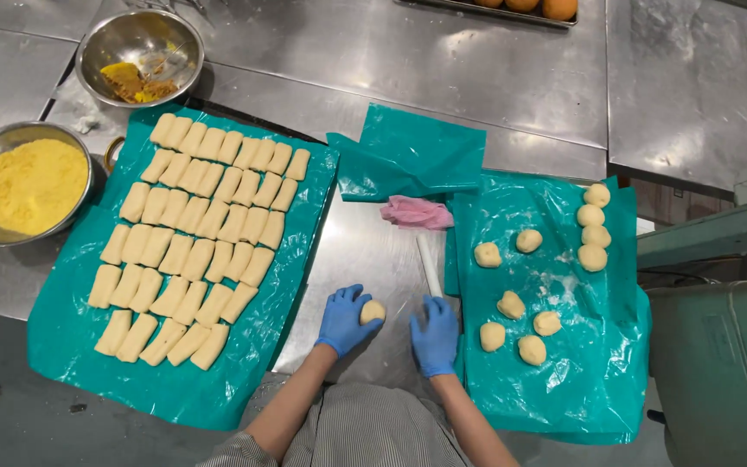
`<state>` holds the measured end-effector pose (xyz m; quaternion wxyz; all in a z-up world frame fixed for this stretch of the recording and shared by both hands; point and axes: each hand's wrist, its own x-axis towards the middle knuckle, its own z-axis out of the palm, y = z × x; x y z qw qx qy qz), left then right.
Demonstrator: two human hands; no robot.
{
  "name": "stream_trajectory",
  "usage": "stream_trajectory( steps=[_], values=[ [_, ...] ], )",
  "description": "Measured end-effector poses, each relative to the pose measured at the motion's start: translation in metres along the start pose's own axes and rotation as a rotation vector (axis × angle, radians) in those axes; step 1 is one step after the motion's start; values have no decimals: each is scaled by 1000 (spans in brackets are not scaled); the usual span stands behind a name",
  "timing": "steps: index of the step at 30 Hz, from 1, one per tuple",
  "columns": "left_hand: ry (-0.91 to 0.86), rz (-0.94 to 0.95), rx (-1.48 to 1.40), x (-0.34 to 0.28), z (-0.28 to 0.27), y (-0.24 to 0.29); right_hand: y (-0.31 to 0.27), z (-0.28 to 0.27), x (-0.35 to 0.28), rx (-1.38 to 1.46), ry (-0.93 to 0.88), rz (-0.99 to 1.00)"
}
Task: Rolling out dough balls with a rolling pin and shaping them into rectangular rolls in a bakery kitchen.
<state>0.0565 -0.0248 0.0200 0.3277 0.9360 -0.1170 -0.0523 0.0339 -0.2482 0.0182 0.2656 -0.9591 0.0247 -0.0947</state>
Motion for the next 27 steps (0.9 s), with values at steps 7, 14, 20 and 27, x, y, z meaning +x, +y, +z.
stream_trajectory(
  steps=[7, 14, 20, 27],
  values=[
    [40, 274, -15, 8, 27, -3, 12, -7, -18, -231, -92, 112],
    [-21, 307, 89, 21, 50, -15, 41, 23, -21, -15, -226, 311],
    [221, 329, -54, 10, -33, -26, 3, 7, 1, 133, -333, -154],
    [-13, 160, 105, -31, 2, -68, -2, 23, -15, -104, -290, -322]
  ],
)
